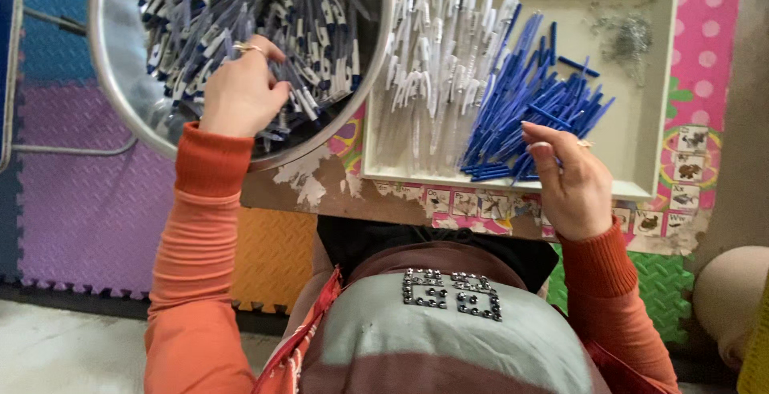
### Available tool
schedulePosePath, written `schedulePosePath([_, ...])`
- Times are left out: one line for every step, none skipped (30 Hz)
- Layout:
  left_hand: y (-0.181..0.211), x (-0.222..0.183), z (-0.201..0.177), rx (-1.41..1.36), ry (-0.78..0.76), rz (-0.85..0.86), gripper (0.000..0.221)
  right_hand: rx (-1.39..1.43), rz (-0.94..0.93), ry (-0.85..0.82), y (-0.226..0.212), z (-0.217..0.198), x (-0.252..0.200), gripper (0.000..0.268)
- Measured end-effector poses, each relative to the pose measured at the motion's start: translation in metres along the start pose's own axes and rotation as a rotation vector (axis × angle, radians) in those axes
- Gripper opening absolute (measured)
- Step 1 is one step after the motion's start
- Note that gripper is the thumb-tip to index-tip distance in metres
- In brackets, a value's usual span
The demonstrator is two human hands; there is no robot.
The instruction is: The person places blue ink tubes into white pen barrels by hand and then attaches pen caps.
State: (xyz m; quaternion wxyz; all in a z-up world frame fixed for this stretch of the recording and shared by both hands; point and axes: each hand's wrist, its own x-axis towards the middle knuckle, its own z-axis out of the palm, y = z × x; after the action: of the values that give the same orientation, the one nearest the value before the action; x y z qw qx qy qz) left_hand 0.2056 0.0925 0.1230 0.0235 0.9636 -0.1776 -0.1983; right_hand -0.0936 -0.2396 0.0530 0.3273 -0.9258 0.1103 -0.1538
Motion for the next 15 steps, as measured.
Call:
schedulePosePath([0.001, -0.003, -0.002, -0.094, 0.075, 0.011, 0.036, 0.036, 0.030, -0.011, 0.000, 0.002, 0.001, 0.039])
schedulePosePath([0.002, -0.007, -0.005, -0.189, 0.148, 0.021, 0.047, 0.073, 0.060, -0.022, 0.000, 0.004, 0.001, 0.038])
schedulePosePath([-0.001, -0.015, -0.003, -0.186, 0.143, 0.033, 0.047, 0.070, 0.071, -0.015, 0.001, 0.005, 0.002, 0.038])
schedulePosePath([-0.004, -0.023, -0.002, -0.287, 0.323, 0.192, 0.049, 0.061, 0.062, -0.025, 0.002, 0.006, 0.004, 0.035])
schedulePosePath([-0.006, -0.029, 0.000, -0.394, 0.505, 0.353, 0.052, 0.047, 0.049, -0.033, 0.005, 0.006, 0.007, 0.033])
schedulePosePath([0.002, -0.040, 0.002, -0.397, 0.503, 0.365, 0.052, 0.040, 0.055, -0.025, 0.005, 0.007, 0.017, 0.033])
schedulePosePath([0.009, -0.053, 0.003, -0.516, 0.549, 0.494, 0.033, -0.012, 0.009, -0.042, 0.004, 0.009, 0.028, 0.035])
schedulePosePath([0.016, -0.066, 0.003, -0.635, 0.593, 0.622, 0.020, -0.065, -0.036, -0.059, 0.003, 0.010, 0.039, 0.038])
schedulePosePath([0.026, -0.071, 0.012, -0.633, 0.598, 0.628, 0.020, -0.066, -0.039, -0.052, -0.007, 0.013, 0.066, 0.038])
schedulePosePath([0.036, -0.077, 0.021, -0.825, 0.517, 0.691, 0.018, -0.141, -0.028, -0.145, -0.017, 0.016, 0.092, 0.040])
schedulePosePath([0.045, -0.083, 0.030, -1.012, 0.424, 0.749, 0.020, -0.212, -0.014, -0.240, -0.028, 0.019, 0.117, 0.045])
schedulePosePath([0.057, -0.085, 0.040, -1.008, 0.425, 0.753, 0.020, -0.209, -0.014, -0.235, -0.038, 0.027, 0.148, 0.045])
schedulePosePath([0.069, -0.087, 0.050, -1.146, 0.323, 0.783, 0.023, -0.232, -0.034, -0.303, -0.047, 0.036, 0.177, 0.053])
schedulePosePath([0.082, -0.090, 0.060, -1.283, 0.215, 0.807, 0.028, -0.254, -0.054, -0.371, -0.055, 0.043, 0.206, 0.065])
schedulePosePath([0.091, -0.093, 0.065, -1.274, 0.205, 0.820, 0.028, -0.251, -0.044, -0.358, -0.046, 0.059, 0.221, 0.065])
